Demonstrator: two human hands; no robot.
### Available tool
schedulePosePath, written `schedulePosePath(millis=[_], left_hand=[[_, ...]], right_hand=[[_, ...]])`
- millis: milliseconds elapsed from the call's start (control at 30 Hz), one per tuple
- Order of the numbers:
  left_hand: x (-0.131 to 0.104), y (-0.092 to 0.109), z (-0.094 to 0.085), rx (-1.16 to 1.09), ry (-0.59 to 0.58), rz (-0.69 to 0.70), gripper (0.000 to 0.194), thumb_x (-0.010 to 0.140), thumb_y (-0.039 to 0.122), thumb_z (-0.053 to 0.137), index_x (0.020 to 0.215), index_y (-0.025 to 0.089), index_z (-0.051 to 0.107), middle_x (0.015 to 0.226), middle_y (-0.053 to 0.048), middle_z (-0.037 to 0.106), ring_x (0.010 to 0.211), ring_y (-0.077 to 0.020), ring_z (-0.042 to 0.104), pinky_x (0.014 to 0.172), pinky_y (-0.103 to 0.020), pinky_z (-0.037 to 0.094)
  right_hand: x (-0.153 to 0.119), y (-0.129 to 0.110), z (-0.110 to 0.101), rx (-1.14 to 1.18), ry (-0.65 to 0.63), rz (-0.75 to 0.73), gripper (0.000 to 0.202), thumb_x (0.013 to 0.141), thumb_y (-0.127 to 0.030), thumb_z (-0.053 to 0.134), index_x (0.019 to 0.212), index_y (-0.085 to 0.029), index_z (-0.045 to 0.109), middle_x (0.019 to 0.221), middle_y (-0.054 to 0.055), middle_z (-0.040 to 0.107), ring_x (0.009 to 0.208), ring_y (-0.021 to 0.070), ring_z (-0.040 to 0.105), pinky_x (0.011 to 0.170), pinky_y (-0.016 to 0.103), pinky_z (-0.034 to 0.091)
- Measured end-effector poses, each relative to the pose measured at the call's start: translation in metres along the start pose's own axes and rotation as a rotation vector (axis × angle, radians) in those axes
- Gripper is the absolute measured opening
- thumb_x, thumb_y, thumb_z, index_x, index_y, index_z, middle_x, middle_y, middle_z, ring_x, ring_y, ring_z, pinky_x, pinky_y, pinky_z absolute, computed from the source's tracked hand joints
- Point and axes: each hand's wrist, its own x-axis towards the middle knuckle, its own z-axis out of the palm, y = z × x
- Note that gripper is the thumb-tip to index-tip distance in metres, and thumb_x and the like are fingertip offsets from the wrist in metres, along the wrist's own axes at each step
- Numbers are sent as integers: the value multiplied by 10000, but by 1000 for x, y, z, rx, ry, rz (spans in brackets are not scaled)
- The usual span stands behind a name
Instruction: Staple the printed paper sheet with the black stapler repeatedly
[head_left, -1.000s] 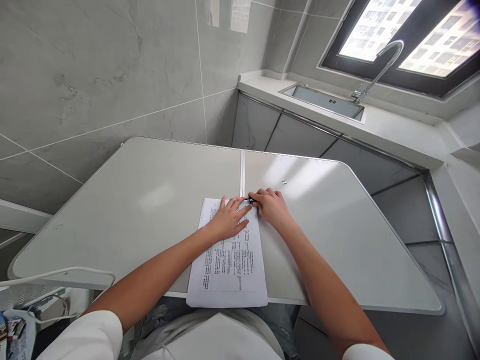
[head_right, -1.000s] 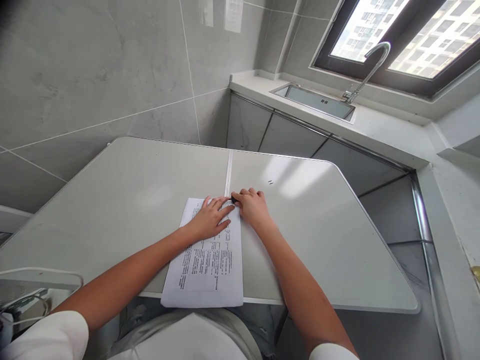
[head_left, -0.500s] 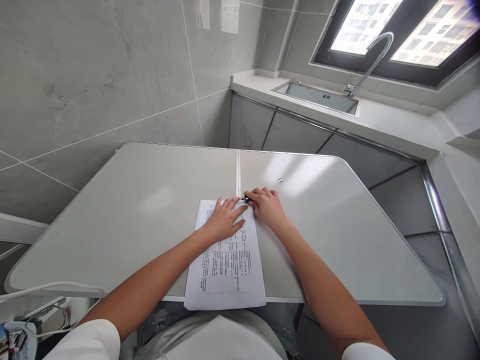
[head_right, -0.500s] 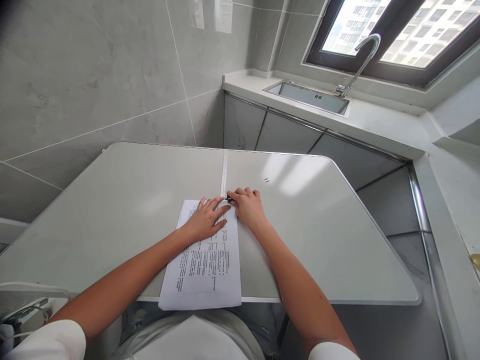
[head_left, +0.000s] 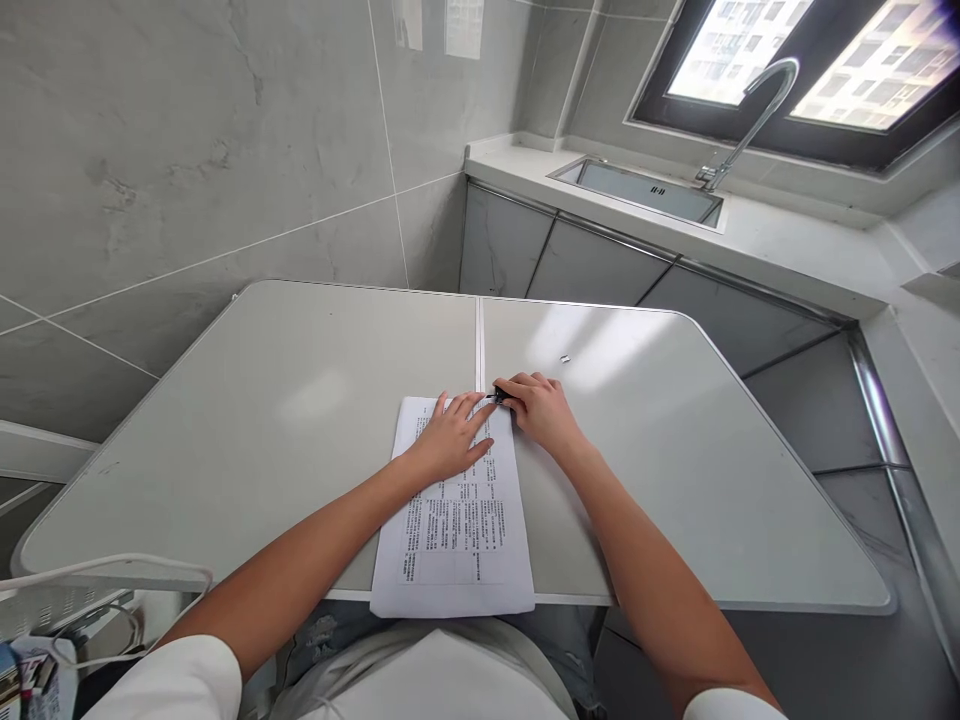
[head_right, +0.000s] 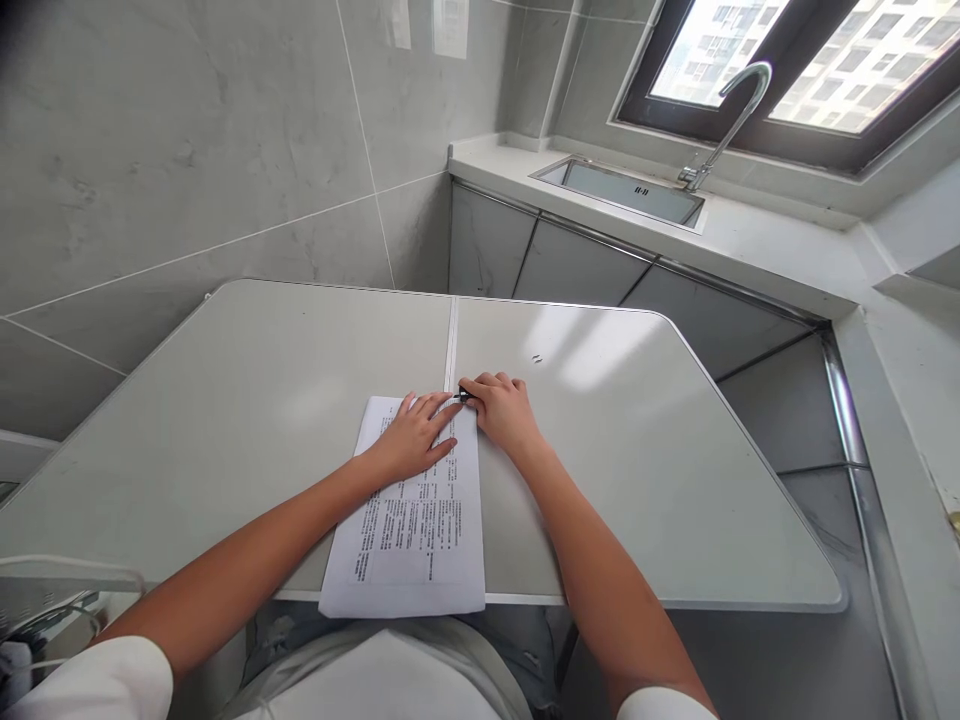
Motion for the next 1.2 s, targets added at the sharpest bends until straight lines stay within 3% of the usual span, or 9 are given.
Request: schedulePosePath(millis=[233,500,800,1000,1200], left_hand=[[0,0,0,-12,-1,-6,553,1043,441,461,1554,236,408,1641,-165,378,1522,-304,347,1250,-638,205],[-2,-1,0,9,2,30,490,1053,411,455,1494,201,494,1644,-152,388,1540,-308,316,1253,-644,207],[-2,-2,-3,1,71,84,384,1039,375,491,1385,245,592,1503,-124,554,1376,-319,487,1209,-665,254],[0,-5,-1,-51,109,88,474,997,364,554,1432,177,532,1359,-163,586,1276,-320,541,1136,-531,413],[0,-9,1,-51,137,42,495,979,404,589,1416,174,557,1324,-154,582,1258,-323,535,1133,-515,413]], right_hand=[[-2,6,-1,-19,43,-70,346,1023,-168,445,1265,-302,653,1146,64,725,986,242,598,882,379,365],[-1,25,2,-3,151,18,371,1017,-178,424,1299,-280,644,1097,83,729,969,261,630,867,391,396],[1,28,3,27,160,28,340,1012,-216,443,1267,-294,654,1040,64,726,937,248,625,818,358,414],[2,29,9,30,293,191,301,1005,-299,481,1234,-253,670,988,84,728,902,264,630,802,360,422],[2,36,11,88,233,218,338,961,-388,573,1276,-274,616,1072,70,732,943,260,645,751,333,446]])
